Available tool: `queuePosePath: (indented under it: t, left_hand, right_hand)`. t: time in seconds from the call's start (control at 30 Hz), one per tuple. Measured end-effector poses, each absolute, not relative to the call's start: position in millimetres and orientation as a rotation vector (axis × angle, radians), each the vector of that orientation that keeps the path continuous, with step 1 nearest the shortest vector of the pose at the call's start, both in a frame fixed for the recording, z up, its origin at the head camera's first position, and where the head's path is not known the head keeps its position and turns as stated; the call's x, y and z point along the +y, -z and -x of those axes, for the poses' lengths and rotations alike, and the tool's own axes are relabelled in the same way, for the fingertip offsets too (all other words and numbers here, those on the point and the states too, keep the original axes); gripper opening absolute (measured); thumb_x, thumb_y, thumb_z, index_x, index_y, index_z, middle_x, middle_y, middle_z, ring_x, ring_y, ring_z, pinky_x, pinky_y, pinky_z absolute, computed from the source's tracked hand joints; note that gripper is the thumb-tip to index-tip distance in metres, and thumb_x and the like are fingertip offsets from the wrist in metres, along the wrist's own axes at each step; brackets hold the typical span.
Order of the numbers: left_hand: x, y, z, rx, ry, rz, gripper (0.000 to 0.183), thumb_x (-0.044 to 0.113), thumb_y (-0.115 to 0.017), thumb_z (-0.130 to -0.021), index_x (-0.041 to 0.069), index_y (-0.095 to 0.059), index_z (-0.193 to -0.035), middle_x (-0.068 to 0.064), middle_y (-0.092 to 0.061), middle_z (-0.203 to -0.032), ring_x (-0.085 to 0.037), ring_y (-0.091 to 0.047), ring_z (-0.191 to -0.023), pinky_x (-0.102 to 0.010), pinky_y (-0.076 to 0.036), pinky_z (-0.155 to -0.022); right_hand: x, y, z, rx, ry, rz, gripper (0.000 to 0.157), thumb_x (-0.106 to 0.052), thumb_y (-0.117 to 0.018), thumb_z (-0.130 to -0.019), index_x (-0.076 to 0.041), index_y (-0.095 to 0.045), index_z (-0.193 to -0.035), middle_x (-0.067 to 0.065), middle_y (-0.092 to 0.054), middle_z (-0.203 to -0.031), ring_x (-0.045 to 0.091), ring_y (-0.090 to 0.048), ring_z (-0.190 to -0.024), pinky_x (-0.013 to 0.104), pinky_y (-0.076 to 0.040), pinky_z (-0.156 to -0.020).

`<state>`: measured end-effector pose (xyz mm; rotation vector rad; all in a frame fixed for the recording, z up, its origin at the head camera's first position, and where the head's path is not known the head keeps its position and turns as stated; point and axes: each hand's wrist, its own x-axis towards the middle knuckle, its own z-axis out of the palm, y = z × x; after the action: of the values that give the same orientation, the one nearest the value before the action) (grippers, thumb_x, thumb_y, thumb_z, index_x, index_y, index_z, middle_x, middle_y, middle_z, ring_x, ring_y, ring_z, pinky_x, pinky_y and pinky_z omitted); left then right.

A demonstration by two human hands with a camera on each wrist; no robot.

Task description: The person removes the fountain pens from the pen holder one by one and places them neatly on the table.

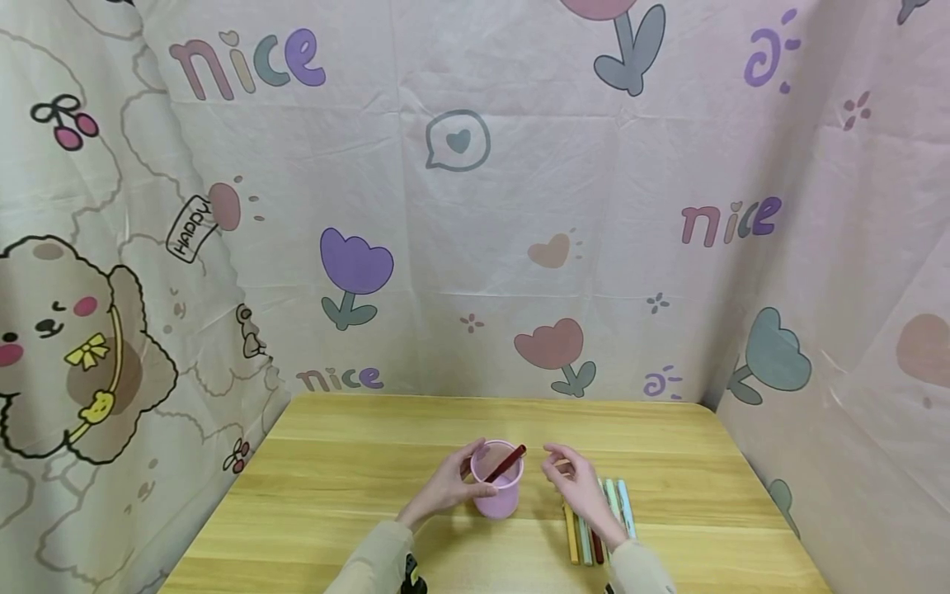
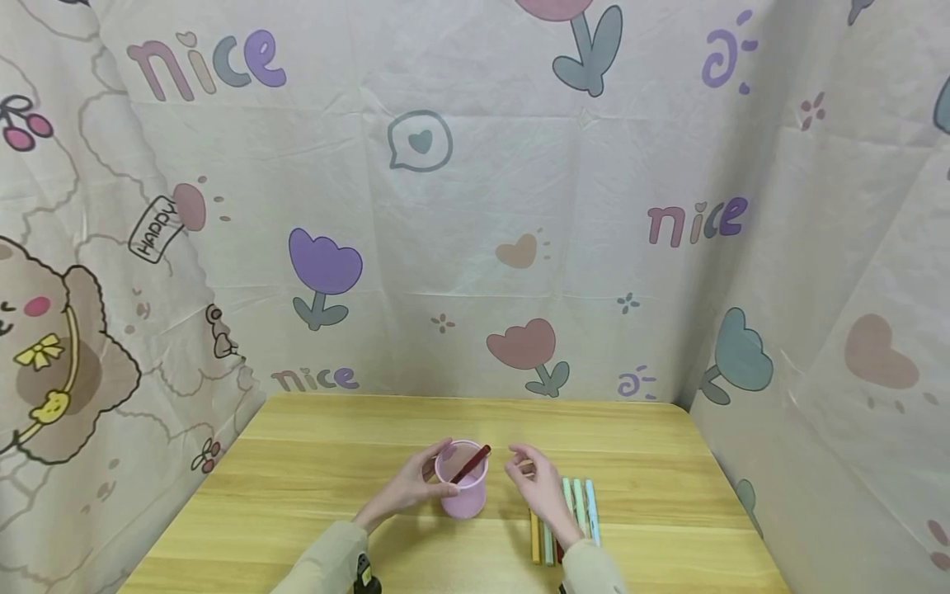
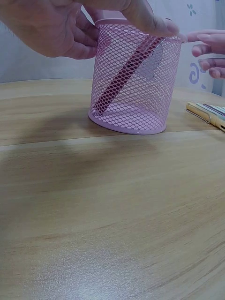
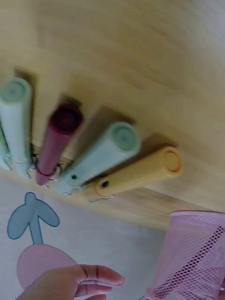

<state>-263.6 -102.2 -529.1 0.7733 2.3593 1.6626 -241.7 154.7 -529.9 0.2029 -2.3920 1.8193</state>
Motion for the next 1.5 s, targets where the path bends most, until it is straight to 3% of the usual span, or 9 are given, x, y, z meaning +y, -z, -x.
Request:
queuePosePath:
  t: [0.3, 0.53, 0.73, 1.03, 1.27, 1.5]
  left_hand:
    - [-103, 531, 264, 2.344, -1.685, -0.796, 0.091, 0.009, -0.081, -0.084, -0.017, -0.025, -0.15, -0.037, -0.037, -0.152, -0.053, -0.041, -0.141, -0.058, -0.035, -0.118]
    - [-103, 531, 265, 2.343, -1.681, -0.803, 0.091, 0.01, -0.081, -0.084, -0.018, -0.025, -0.15, -0.037, -0.038, -0.152, -0.052, -0.042, -0.14, -0.058, -0.036, -0.118]
    - [-102, 531, 266, 2.338, -1.685, -0.791, 0.092, 0.01, -0.081, -0.083, -0.016, -0.025, -0.151, -0.037, -0.038, -0.153, -0.053, -0.042, -0.14, -0.058, -0.036, -0.118]
    - [-101, 530, 266, 2.354, -1.674, -0.777, 0.091, 0.01, -0.081, -0.084, -0.015, -0.026, -0.152, -0.036, -0.038, -0.153, -0.053, -0.041, -0.14, -0.059, -0.037, -0.118]
    - [-102, 531, 266, 2.336, -1.692, -0.788, 0.092, 0.009, -0.081, -0.084, -0.017, -0.024, -0.151, -0.037, -0.037, -0.153, -0.054, -0.039, -0.141, -0.06, -0.034, -0.119]
    - [-102, 532, 266, 2.354, -1.669, -0.791, 0.092, 0.009, -0.081, -0.084, -0.017, -0.024, -0.151, -0.037, -0.037, -0.153, -0.053, -0.041, -0.141, -0.059, -0.035, -0.119]
  right_hand:
    - [138, 529, 250, -2.396, -1.874, -0.232, 0.041, -0.011, -0.068, -0.095, 0.0, -0.06, -0.133, 0.014, -0.064, -0.107, 0.01, -0.065, -0.08, 0.025, -0.061, -0.067]
    - [127, 529, 255, -2.374, -1.846, -0.263, 0.041, -0.011, -0.071, -0.092, 0.003, -0.061, -0.13, 0.017, -0.065, -0.103, 0.008, -0.063, -0.078, 0.018, -0.056, -0.062]
    - [121, 528, 259, -2.391, -1.827, -0.251, 0.043, -0.013, -0.071, -0.093, 0.002, -0.061, -0.132, 0.015, -0.065, -0.103, 0.01, -0.062, -0.08, 0.023, -0.059, -0.064]
    - [112, 511, 254, -2.411, -1.767, -0.297, 0.03, 0.003, -0.069, -0.089, 0.007, -0.067, -0.118, 0.018, -0.064, -0.096, 0.015, -0.06, -0.077, 0.019, -0.056, -0.058]
    - [120, 526, 262, -2.478, -1.711, -0.355, 0.02, -0.006, -0.071, -0.09, 0.001, -0.071, -0.109, 0.014, -0.065, -0.097, 0.011, -0.059, -0.079, 0.024, -0.059, -0.06]
    - [121, 525, 260, -2.409, -1.726, -0.316, 0.014, -0.001, -0.069, -0.09, -0.001, -0.072, -0.104, 0.013, -0.067, -0.103, 0.009, -0.06, -0.081, 0.022, -0.057, -0.06]
